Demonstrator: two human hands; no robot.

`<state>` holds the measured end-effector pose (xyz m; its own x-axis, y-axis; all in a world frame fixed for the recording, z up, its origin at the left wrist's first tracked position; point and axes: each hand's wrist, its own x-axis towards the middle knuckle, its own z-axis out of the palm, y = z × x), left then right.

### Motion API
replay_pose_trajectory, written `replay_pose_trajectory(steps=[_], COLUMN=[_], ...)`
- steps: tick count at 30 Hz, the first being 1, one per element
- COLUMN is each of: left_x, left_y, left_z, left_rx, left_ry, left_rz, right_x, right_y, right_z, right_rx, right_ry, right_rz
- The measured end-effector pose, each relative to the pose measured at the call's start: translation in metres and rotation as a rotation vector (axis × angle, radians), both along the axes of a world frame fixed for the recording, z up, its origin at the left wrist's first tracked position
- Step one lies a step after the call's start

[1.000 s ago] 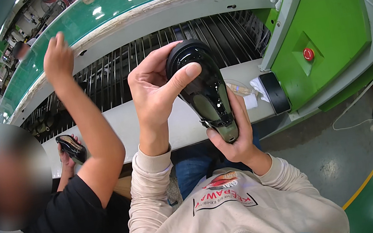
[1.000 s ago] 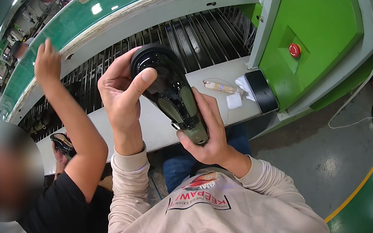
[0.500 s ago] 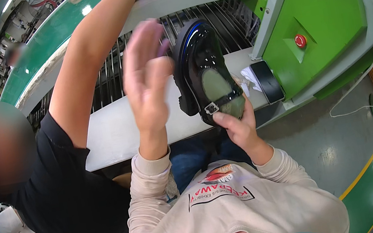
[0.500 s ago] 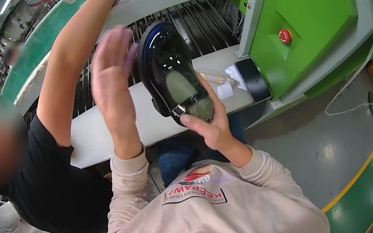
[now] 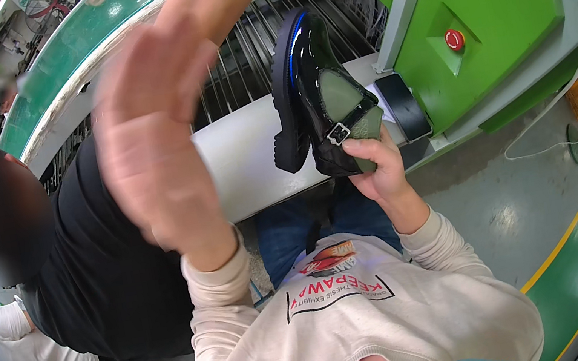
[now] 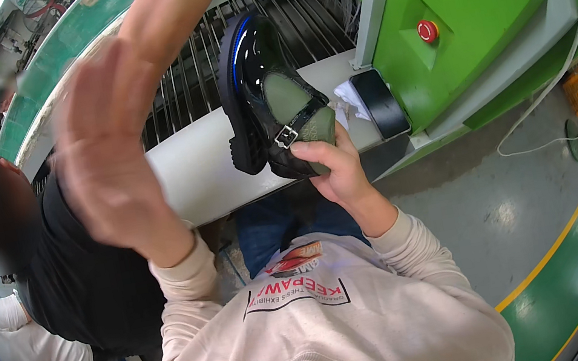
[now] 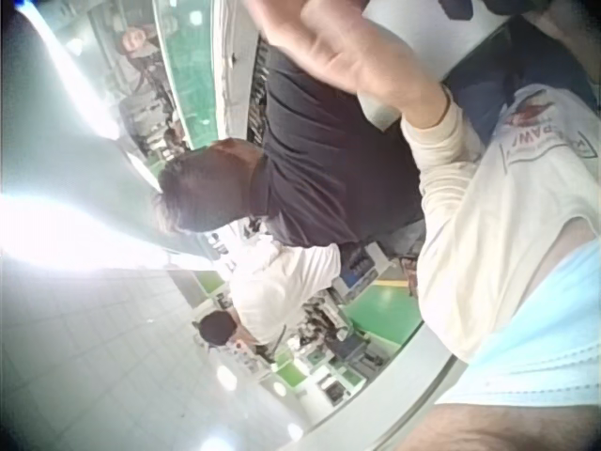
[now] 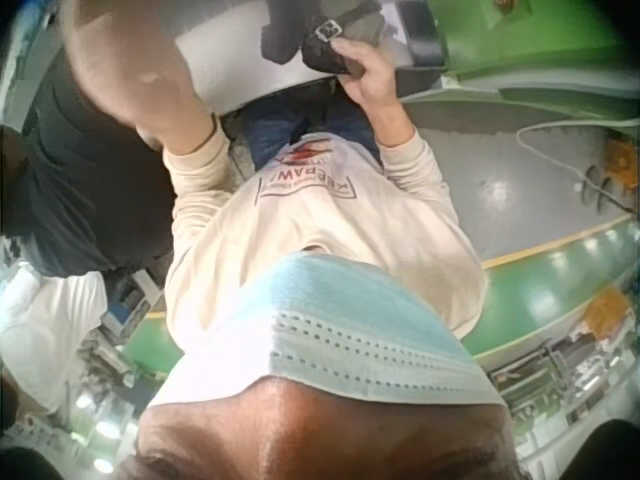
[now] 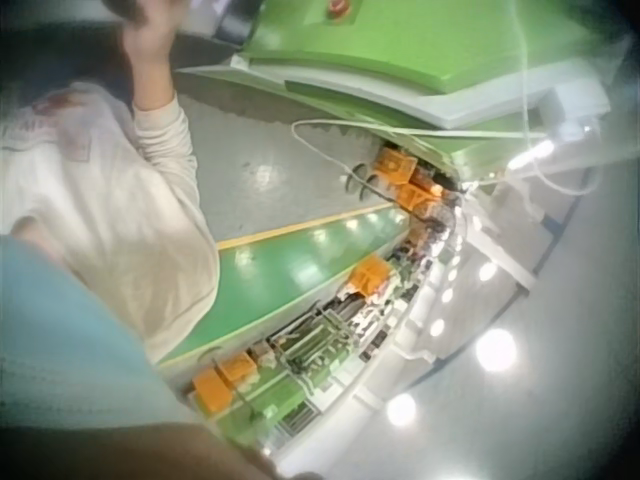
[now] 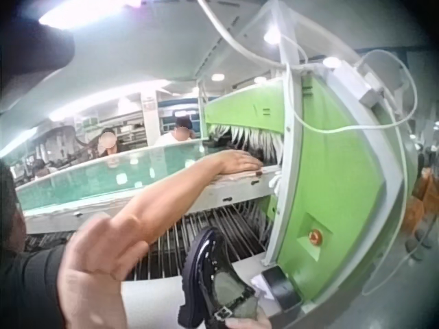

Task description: The recorder is inspecting and assembling components of shoes at a factory workstation.

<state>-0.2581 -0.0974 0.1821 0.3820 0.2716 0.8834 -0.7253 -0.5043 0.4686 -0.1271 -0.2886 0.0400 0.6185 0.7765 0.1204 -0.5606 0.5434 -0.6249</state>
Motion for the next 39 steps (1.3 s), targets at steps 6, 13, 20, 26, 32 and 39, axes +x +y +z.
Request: replay_pose_trajectory(steps=[6, 13, 20, 26, 32, 39], left_x=[0.015, 0.016, 0.013, 0.013, 0.012, 0.011], left_y=[-0.040, -0.040, -0.038, -0.039, -0.038, -0.037], left_z=[-0.087, -0.095, -0.097, -0.098, -0.111, -0.122], left_rx=[-0.423, -0.502, -0.358, -0.289, -0.376, -0.449], left_ry=[0.489, 0.532, 0.520, 0.472, 0.499, 0.525], left_rz=[0.183, 0.255, 0.332, 0.369, 0.349, 0.276], right_x=[-0.004, -0.006, -0.005, -0.009, -0.015, -0.023], right_y=[-0.008, -0.011, -0.011, -0.011, -0.010, -0.013], right_z=[-0.010, -0.016, -0.026, -0.022, -0.007, -0.004], right_rx=[-0.113, -0.141, -0.128, -0.172, -0.269, -0.328], right_ry=[-0.104, -0.064, -0.045, -0.072, -0.187, -0.412], right_rz=[-0.007, 0.021, -0.006, -0.032, -0.095, -0.172])
